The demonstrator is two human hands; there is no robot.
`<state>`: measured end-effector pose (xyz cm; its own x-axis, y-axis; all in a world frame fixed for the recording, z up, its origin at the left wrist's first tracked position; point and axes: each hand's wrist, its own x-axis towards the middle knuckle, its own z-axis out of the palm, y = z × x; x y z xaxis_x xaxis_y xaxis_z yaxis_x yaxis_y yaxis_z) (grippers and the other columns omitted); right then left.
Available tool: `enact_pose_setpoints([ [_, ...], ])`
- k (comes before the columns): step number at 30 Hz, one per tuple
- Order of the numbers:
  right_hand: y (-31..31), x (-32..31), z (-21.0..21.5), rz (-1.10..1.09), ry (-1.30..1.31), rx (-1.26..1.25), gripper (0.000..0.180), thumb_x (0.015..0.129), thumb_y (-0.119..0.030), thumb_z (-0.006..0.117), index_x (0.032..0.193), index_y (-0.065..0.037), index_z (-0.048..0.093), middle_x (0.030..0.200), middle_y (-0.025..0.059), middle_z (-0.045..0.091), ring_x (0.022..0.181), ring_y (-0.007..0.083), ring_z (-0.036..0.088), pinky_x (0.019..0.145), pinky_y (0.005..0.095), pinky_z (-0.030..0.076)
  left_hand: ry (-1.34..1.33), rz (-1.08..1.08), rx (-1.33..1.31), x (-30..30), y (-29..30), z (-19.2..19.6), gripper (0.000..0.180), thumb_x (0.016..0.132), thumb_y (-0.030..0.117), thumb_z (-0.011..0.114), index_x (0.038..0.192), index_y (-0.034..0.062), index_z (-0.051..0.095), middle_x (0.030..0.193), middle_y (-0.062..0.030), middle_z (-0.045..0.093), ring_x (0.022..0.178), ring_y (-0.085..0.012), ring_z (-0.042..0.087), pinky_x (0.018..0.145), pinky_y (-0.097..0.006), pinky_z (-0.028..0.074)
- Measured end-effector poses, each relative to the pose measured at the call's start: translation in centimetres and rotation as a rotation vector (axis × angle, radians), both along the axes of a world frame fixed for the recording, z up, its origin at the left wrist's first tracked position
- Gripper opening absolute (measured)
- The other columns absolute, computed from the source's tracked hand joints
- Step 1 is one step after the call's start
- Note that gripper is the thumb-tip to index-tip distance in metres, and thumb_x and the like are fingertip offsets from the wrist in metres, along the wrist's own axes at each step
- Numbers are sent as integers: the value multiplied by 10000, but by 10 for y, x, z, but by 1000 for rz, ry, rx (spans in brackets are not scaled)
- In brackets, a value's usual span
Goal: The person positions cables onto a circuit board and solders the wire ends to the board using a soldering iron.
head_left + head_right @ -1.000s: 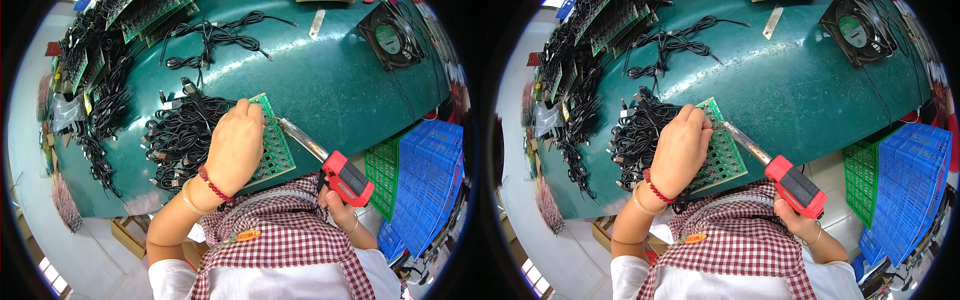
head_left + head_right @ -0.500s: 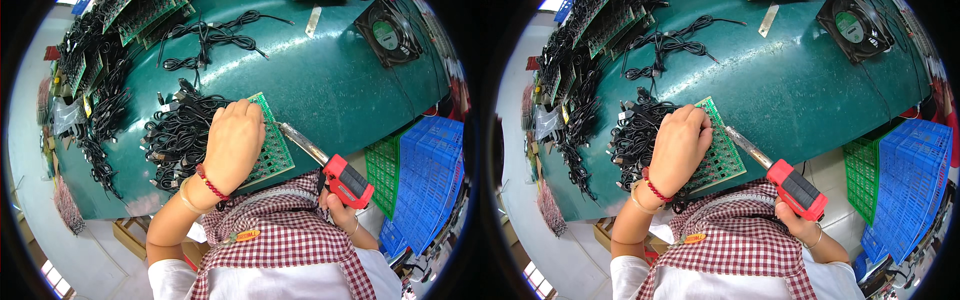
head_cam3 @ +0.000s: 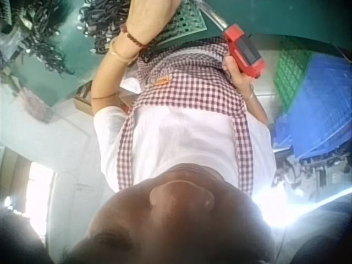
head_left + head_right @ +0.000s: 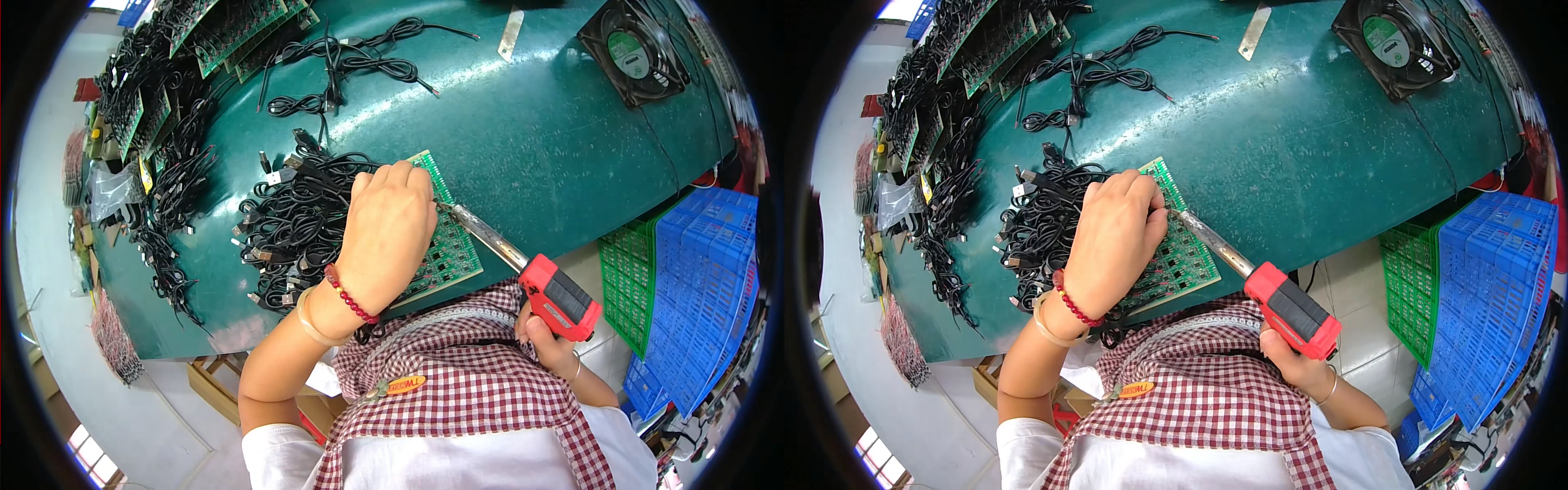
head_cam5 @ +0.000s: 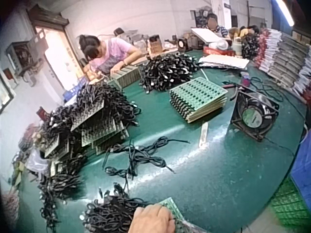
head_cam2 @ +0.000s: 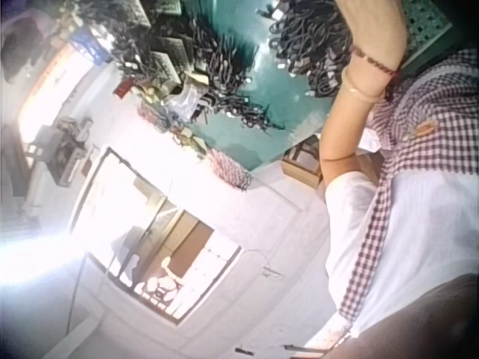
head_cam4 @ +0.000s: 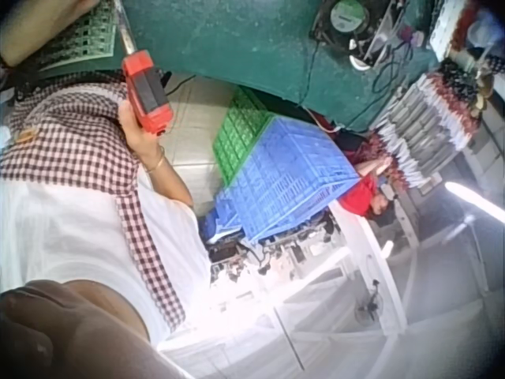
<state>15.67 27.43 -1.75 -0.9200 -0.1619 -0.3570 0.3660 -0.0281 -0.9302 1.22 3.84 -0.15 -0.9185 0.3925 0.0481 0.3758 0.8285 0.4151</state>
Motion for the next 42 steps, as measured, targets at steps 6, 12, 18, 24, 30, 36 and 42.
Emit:
enact_pose_setpoints([
  [6,3,11,-6,-68,17,-108,296,950,-200,555,1127,28,488,702,87,539,577,133,496,561,274,437,-2,5,-9,-1,0,1,114,747,27,636,793,43,533,771,-96,543,795,-285,554,713,-383,390],
  [12,7,13,-10,37,52,-87,388,951,-197,566,1243,12,419,711,86,531,572,137,489,555,285,445,9,8,8,0,0,2,113,746,22,632,798,43,534,758,-94,540,785,-285,553,713,-382,391],
  [18,2,-4,-2,-184,169,-77,363,958,-263,535,1168,11,425,626,79,508,494,135,468,471,267,421,114,-25,-163,4,6,7,114,749,70,658,781,52,549,828,-100,524,831,-277,540,724,-383,402],
  [24,7,-27,4,-345,281,-51,360,962,-286,509,1148,10,427,577,55,483,443,119,442,433,252,397,262,-117,-230,-55,7,29,88,778,76,613,837,35,561,889,-111,514,882,-287,531,746,-387,436],
  [30,5,-29,13,-352,310,-165,354,959,-224,526,1199,18,431,612,63,486,521,128,459,519,280,437,308,-315,-240,-141,-19,-8,75,826,86,628,878,77,574,946,-76,553,992,-249,550,846,-354,435],
  [36,10,-24,11,-357,282,-159,356,953,-208,534,1201,25,427,620,68,498,513,129,468,512,289,444,48,-296,370,-118,-15,25,84,893,27,511,954,-20,543,794,-150,564,668,-244,554,638,-308,463],
  [42,3,-35,10,-362,325,-79,369,964,-301,508,1135,14,422,580,52,487,454,105,442,433,235,386,117,-130,387,-64,-24,70,167,844,-42,524,987,-9,603,756,-97,528,641,-168,499,607,-289,427],
])
